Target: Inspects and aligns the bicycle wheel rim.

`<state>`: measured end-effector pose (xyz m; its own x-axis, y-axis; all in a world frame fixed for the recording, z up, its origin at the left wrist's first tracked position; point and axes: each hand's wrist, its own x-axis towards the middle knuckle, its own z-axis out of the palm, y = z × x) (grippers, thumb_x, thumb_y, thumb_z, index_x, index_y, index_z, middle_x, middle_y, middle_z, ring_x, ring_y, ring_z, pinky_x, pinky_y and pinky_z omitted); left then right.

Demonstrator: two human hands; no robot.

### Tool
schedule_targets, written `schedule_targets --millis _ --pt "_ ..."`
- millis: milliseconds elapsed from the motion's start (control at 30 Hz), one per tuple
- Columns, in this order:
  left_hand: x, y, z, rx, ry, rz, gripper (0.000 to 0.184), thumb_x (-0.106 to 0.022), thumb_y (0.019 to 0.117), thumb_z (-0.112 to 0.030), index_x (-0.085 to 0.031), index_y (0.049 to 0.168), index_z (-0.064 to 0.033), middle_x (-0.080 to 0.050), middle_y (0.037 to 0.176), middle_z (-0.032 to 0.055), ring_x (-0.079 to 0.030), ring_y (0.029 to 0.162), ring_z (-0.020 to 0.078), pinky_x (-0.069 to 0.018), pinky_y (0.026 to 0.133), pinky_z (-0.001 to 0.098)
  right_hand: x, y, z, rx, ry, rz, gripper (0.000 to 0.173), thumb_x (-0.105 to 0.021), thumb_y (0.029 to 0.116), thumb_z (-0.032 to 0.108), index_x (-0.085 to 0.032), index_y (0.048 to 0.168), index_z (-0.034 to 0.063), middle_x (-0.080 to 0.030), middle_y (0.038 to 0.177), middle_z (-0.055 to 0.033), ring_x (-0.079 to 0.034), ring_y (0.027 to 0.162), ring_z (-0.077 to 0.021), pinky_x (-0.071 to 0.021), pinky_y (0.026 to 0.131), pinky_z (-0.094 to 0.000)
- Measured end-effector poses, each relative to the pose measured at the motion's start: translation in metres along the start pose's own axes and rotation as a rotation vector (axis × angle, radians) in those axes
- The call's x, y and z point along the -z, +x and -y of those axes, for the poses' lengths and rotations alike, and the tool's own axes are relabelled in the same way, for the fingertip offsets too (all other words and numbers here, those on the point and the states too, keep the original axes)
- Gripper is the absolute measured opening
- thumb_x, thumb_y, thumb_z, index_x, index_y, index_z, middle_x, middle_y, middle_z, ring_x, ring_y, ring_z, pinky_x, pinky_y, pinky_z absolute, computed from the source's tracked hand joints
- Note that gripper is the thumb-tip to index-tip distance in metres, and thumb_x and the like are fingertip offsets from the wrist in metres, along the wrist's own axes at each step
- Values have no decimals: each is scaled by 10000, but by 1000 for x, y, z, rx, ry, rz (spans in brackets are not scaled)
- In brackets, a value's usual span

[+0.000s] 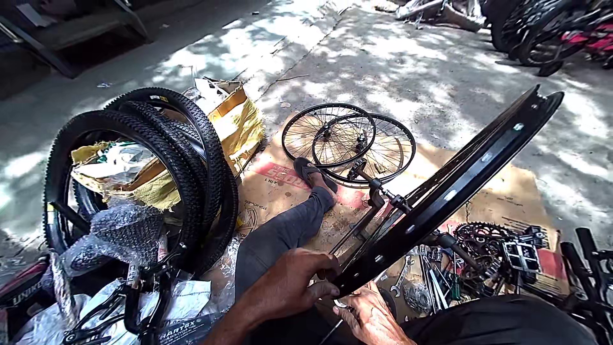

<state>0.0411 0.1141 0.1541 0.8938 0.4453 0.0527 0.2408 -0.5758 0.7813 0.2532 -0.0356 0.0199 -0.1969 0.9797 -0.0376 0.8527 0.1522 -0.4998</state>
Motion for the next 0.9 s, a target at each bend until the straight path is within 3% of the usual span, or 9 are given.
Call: schedule_targets --millis 167,267,467,667,800,900 --pt "-2 0 -1 -15 -60 -42 285 -676 982 -355 -717 1103 -100 -708 955 -4 -658 842 67 -564 807 269 0 0 0 21 -13 -11 400 -528 1000 510 -770 914 204 -716 878 -29 -675 910 -211 -442 985 -467" --pt "-2 1 -1 -27 -24 -40 263 -678 979 -343 -715 1067 -98 -701 932 -4 -652 843 69 -555 814 268 0 0 0 13 -21 2 391 -531 995 503 -774 924 205 -713 891 -36 -673 921 -219 -445 983 -473" --pt "-5 2 5 41 50 63 262 -674 975 -348 -715 1024 -94 -698 898 36 -665 851 144 -547 816 366 0 0 0 0 -18 5 394 -531 996 513 -774 932 210 -708 899 -34 -668 937 -216 -445 994 -464" --pt "-10 1 13 54 136 177 288 -616 1009 -347 -711 995 -75 -704 937 83 -677 922 226 -522 898 455 -1 0 0 11 -26 4 406 -518 1000 516 -770 923 207 -708 885 -36 -668 919 -218 -444 977 -465" --pt "-19 4 17 119 266 311 329 -569 1031 -347 -683 947 -50 -679 870 138 -674 867 320 -520 818 532 0 0 1 3 -16 27 401 -520 1000 512 -770 933 206 -705 886 -44 -671 925 -225 -431 1010 -479" --pt "-15 1 17 80 170 238 337 -565 1033 -373 -701 968 -72 -685 897 104 -669 882 263 -523 839 490 -1 0 0 -3 -11 10 393 -529 999 505 -771 925 204 -708 893 -41 -669 927 -221 -439 993 -465"
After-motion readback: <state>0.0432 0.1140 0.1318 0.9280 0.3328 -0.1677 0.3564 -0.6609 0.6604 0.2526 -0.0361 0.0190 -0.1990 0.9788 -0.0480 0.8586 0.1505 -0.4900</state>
